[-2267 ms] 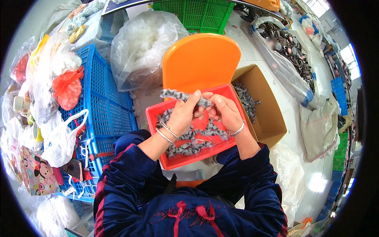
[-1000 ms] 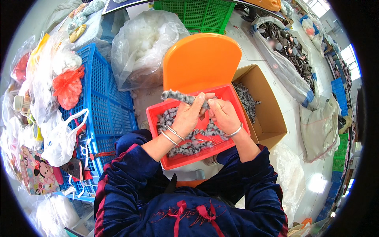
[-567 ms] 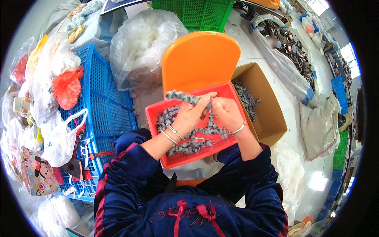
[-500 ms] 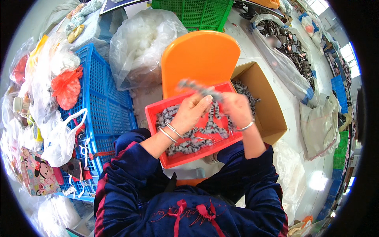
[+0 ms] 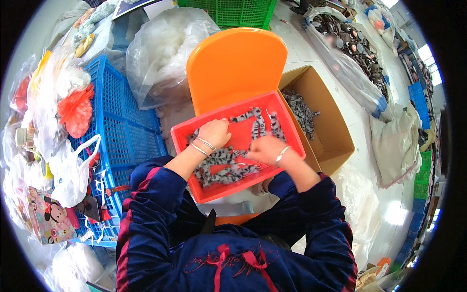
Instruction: The person sits on an orange chair and repeatedly picks up small gray fuzzy items from a red tray, threading them onto thin metal rods. The person handles the items one at a time, inserting the rod through the center of each item and placing the assembled pieces back into the tray.
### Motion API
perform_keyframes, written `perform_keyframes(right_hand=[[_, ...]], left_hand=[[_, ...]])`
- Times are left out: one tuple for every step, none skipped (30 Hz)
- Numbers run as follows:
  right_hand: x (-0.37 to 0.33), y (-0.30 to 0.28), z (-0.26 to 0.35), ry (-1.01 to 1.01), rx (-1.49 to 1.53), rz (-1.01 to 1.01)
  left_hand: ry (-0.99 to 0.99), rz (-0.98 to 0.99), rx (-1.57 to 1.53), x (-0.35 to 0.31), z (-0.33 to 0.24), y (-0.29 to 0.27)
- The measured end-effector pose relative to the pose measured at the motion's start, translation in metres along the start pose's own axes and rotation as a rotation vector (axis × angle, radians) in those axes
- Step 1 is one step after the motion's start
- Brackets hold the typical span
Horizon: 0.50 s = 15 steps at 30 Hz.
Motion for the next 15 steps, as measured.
perform_keyframes(right_hand=[[0.001, 0.012, 0.012, 0.052, -0.053, 0.085], [0.002, 0.018, 0.020, 0.040, -0.124, 0.040], [0.005, 0.026, 0.020, 0.046, -0.138, 0.034], [0.009, 0.034, 0.017, 0.052, -0.152, 0.027], [0.014, 0.038, 0.015, 0.038, -0.158, 0.008], [0.018, 0.042, 0.014, 0.025, -0.164, -0.011], [0.021, 0.045, 0.012, 0.013, -0.170, -0.031], [0.020, 0.044, 0.016, -0.026, -0.122, 0.007], [0.019, 0.039, 0.017, -0.064, -0.073, 0.045], [0.017, 0.033, 0.019, -0.102, -0.024, 0.084], [0.015, 0.018, 0.019, -0.163, 0.048, 0.012], [0.011, 0.003, 0.019, -0.224, 0.121, -0.060], [0.006, -0.012, 0.020, -0.285, 0.194, -0.132], [0.004, -0.022, 0.013, -0.220, 0.339, -0.122], [0.000, -0.034, 0.011, -0.161, 0.484, -0.108]], left_hand=[[-0.026, -0.031, -0.010, -0.003, 0.003, -0.003], [-0.027, -0.051, 0.003, -0.003, 0.004, -0.006], [-0.025, -0.069, 0.017, -0.003, 0.003, -0.009], [-0.024, -0.088, 0.030, -0.003, 0.002, -0.011], [-0.047, -0.117, 0.000, -0.006, 0.001, -0.020], [-0.059, -0.087, 0.035, -0.006, 0.005, -0.016], [-0.070, -0.056, 0.069, -0.005, 0.010, -0.010], [-0.088, -0.029, 0.103, -0.006, 0.017, -0.007], [-0.079, -0.037, 0.108, -0.008, 0.020, -0.006], [-0.070, -0.044, 0.113, -0.010, 0.024, -0.005], [-0.055, -0.052, 0.116, -0.011, 0.019, -0.011], [-0.012, -0.081, 0.018, -0.009, 0.013, -0.017], [0.031, -0.111, -0.080, -0.008, 0.008, -0.026], [0.079, -0.136, -0.179, -0.008, -0.002, -0.039], [0.122, -0.157, -0.284, -0.012, -0.009, -0.051]])
Point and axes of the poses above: each hand's wrist, its own x-axis towards the middle knuckle, its own y-axis out of the palm, z = x × y, the point moved 10 cm from there along x, towards the middle knuckle, and after that the axes turned 7 degrees about y, right-handed, at the moved point
